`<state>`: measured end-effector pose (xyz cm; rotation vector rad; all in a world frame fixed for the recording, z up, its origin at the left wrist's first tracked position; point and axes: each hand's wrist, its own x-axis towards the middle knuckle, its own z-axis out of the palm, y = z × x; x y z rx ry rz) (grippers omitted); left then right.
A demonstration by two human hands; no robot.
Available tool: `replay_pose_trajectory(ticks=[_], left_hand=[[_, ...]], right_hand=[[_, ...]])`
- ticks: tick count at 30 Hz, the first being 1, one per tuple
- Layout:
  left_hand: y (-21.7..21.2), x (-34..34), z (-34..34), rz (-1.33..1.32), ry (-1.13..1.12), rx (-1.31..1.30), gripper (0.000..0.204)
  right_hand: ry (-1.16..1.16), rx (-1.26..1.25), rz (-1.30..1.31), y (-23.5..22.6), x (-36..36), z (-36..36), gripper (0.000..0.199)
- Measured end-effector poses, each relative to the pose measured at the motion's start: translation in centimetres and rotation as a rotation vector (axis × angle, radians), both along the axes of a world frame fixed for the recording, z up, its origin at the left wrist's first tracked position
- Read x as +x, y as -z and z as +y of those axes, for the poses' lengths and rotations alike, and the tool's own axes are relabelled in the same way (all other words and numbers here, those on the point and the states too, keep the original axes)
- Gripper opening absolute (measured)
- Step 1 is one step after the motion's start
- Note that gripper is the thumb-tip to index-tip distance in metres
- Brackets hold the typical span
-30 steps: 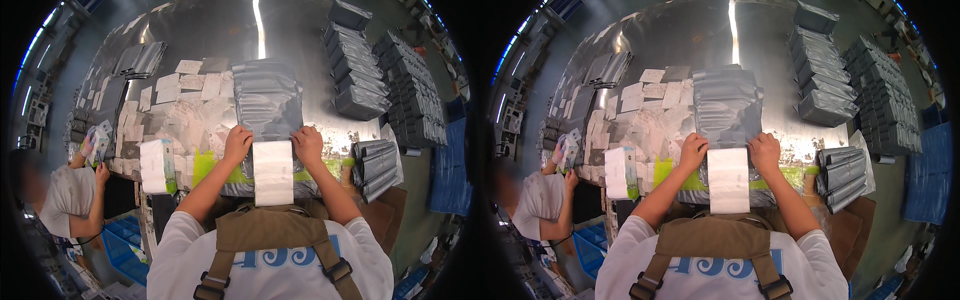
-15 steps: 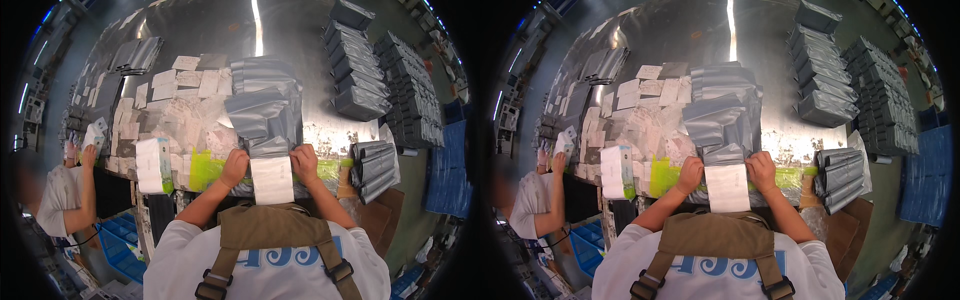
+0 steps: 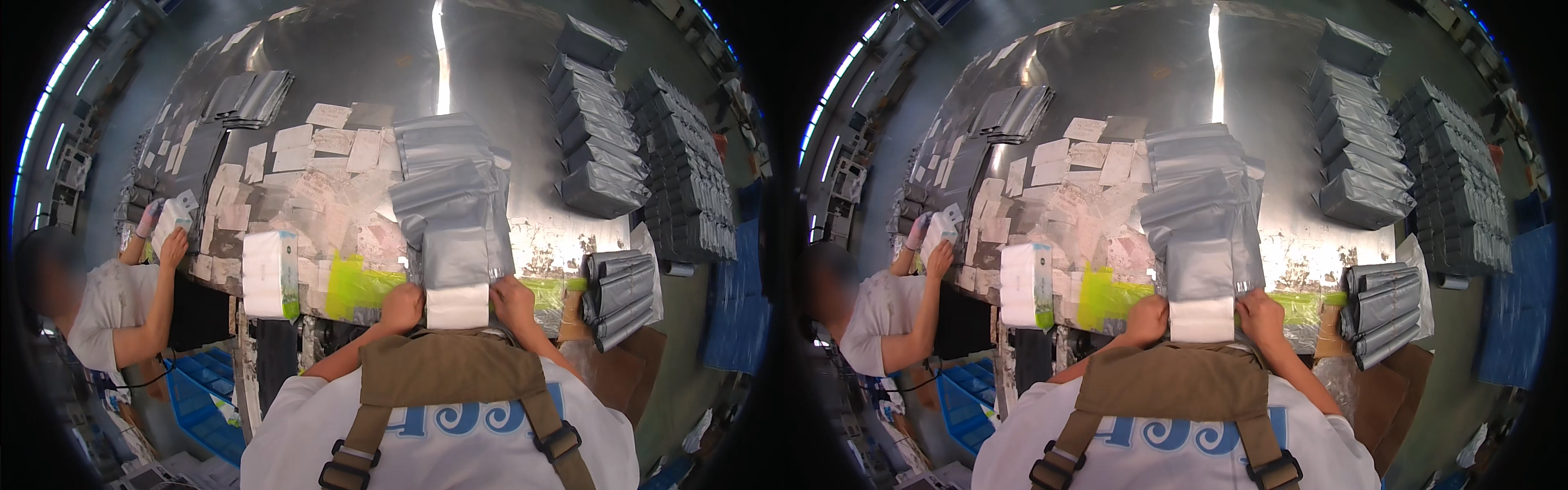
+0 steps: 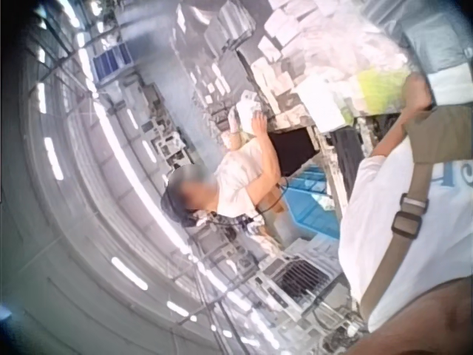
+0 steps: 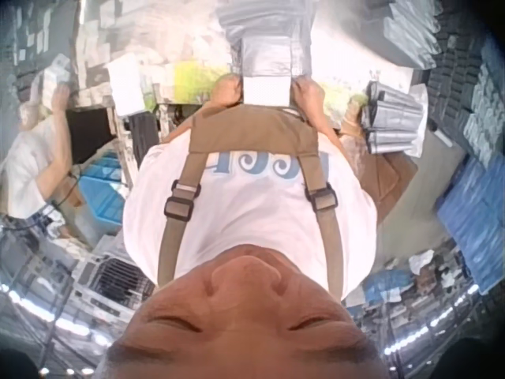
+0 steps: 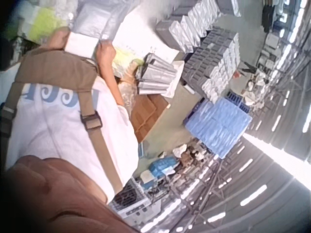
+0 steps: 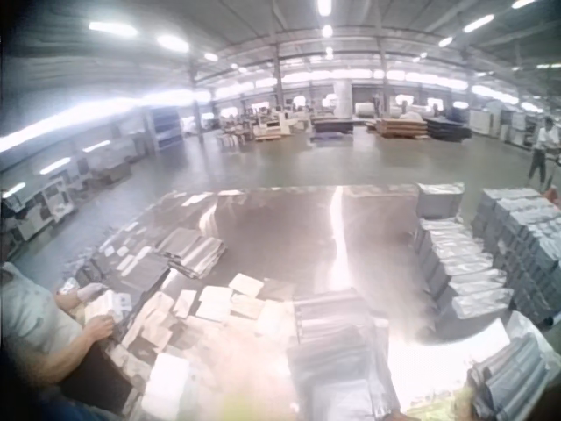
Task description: The person inserts tissue packs into plastic mailer bags by hand, folds and seals the bags, and stacks the packed mailers on a metal table.
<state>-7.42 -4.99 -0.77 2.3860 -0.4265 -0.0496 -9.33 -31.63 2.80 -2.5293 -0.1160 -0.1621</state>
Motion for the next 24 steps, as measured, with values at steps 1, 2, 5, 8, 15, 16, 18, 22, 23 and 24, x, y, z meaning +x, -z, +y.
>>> replay_pose_trajectory(ticks=[1, 2, 5, 8, 15, 16, 18, 22, 23, 24], left_hand=[[0.7, -0.8, 0.8, -0.005, -0.006, 0.002, 0.012], [2.0, -1.4, 1.9, 0.123, 0.162, 0.037, 0.012], [1.7, -1.2, 2.8, 0.298, 0.344, 0.020, 0.011], [-1.4, 1.5, 0.5, 0.180, 0.149, -0.120, 0.012], [-2.2, 2.8, 0.1, 0.352, -0.170, -0.214, 0.022], [-2.7, 3.1, -0.2, 0.350, -0.206, -0.233, 0.022], [-2.7, 3.4, -0.5, 0.295, -0.178, -0.157, 0.023], [-1.4, 3.2, -0.6, 0.199, -0.195, -0.126, 0.026], [-1.6, 3.4, -0.4, 0.250, -0.241, -0.170, 0.024], [-0.9, 3.2, -0.4, 0.299, -0.304, -0.371, 0.022]], right_hand=[[-0.078, -0.011, 0.074, 0.0, -1.3, -0.7, 0.006], [-0.151, -0.022, 0.147, 0.1, -2.3, -1.3, 0.006], [-0.136, 0.286, 0.676, 0.9, -3.4, -3.0, 0.008], [-0.051, 0.314, 0.432, 0.6, -0.9, -1.8, 0.012], [0.217, 0.146, 0.067, -0.7, 0.3, -1.4, 0.011], [0.254, 0.154, 0.109, -2.1, 0.4, -0.8, 0.022], [-0.055, 0.164, 0.015, -2.5, 0.2, 1.0, 0.023], [-0.288, -0.144, 0.030, -1.4, 3.0, 5.2, 0.038], [-0.240, -0.186, -0.030, -1.5, 3.9, 5.8, 0.033], [-0.236, -0.137, -0.051, -2.0, 3.2, 6.0, 0.027]])
